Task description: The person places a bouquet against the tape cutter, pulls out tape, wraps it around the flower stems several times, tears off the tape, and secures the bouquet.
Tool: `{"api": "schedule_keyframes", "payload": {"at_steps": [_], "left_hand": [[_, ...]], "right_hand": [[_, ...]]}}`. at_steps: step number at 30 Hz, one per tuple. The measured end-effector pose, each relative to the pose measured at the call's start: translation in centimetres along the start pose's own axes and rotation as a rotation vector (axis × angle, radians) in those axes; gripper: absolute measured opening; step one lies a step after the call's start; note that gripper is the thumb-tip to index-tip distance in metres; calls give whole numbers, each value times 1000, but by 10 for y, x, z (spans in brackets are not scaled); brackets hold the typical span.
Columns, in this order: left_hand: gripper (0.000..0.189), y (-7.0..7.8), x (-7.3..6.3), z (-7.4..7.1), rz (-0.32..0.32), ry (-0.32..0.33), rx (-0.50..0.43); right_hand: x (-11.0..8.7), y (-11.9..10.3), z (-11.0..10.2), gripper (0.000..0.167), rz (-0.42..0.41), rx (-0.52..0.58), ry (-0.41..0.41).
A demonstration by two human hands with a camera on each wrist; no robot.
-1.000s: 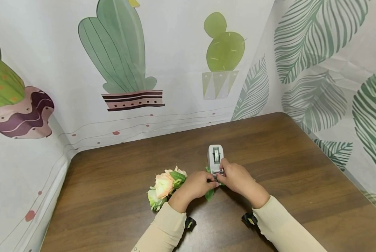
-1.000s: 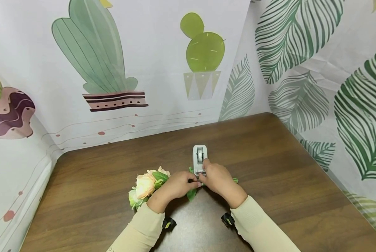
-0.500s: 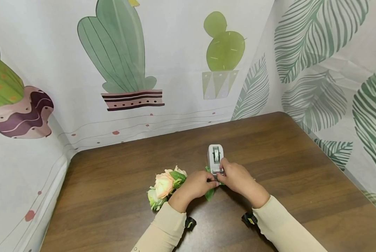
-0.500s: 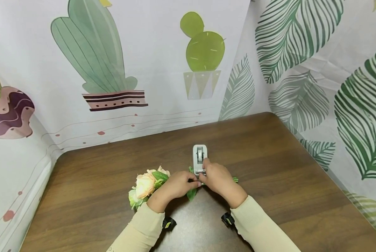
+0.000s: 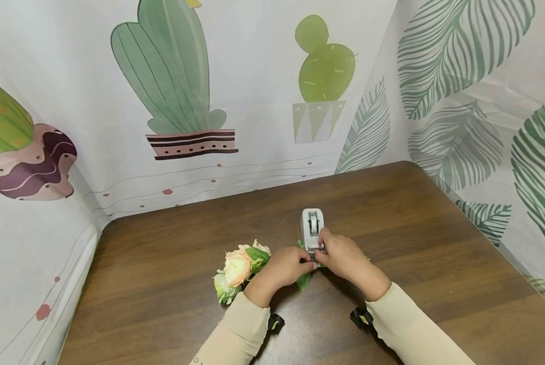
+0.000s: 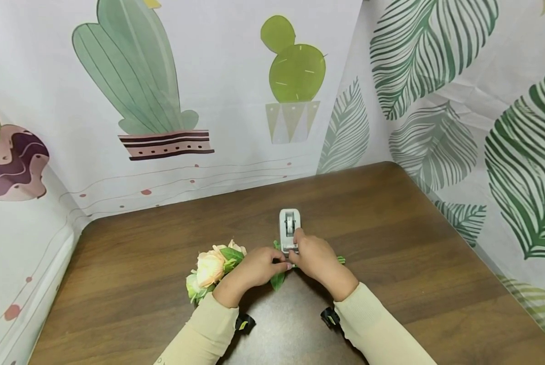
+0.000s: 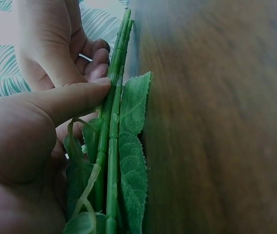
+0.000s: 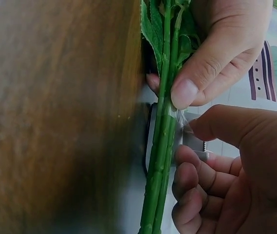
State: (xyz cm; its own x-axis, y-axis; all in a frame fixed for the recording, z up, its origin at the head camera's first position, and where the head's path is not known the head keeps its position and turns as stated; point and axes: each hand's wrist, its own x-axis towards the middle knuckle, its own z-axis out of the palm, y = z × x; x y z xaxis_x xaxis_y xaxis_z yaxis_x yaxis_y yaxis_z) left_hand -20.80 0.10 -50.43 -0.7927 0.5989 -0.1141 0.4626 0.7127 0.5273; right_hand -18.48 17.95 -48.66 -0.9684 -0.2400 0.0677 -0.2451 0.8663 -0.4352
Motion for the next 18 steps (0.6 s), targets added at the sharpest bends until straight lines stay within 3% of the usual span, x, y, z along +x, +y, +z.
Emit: {"api": "schedule_keyframes", "payload": {"at_steps": [12, 18], "left_hand": [[20, 2, -1, 0, -12, 4, 0], [19, 2, -1, 0, -16, 2, 2]], "right_hand": [[-1, 3, 1, 24, -41, 17, 31], [-1, 5, -1, 22, -52, 52, 8]]}}
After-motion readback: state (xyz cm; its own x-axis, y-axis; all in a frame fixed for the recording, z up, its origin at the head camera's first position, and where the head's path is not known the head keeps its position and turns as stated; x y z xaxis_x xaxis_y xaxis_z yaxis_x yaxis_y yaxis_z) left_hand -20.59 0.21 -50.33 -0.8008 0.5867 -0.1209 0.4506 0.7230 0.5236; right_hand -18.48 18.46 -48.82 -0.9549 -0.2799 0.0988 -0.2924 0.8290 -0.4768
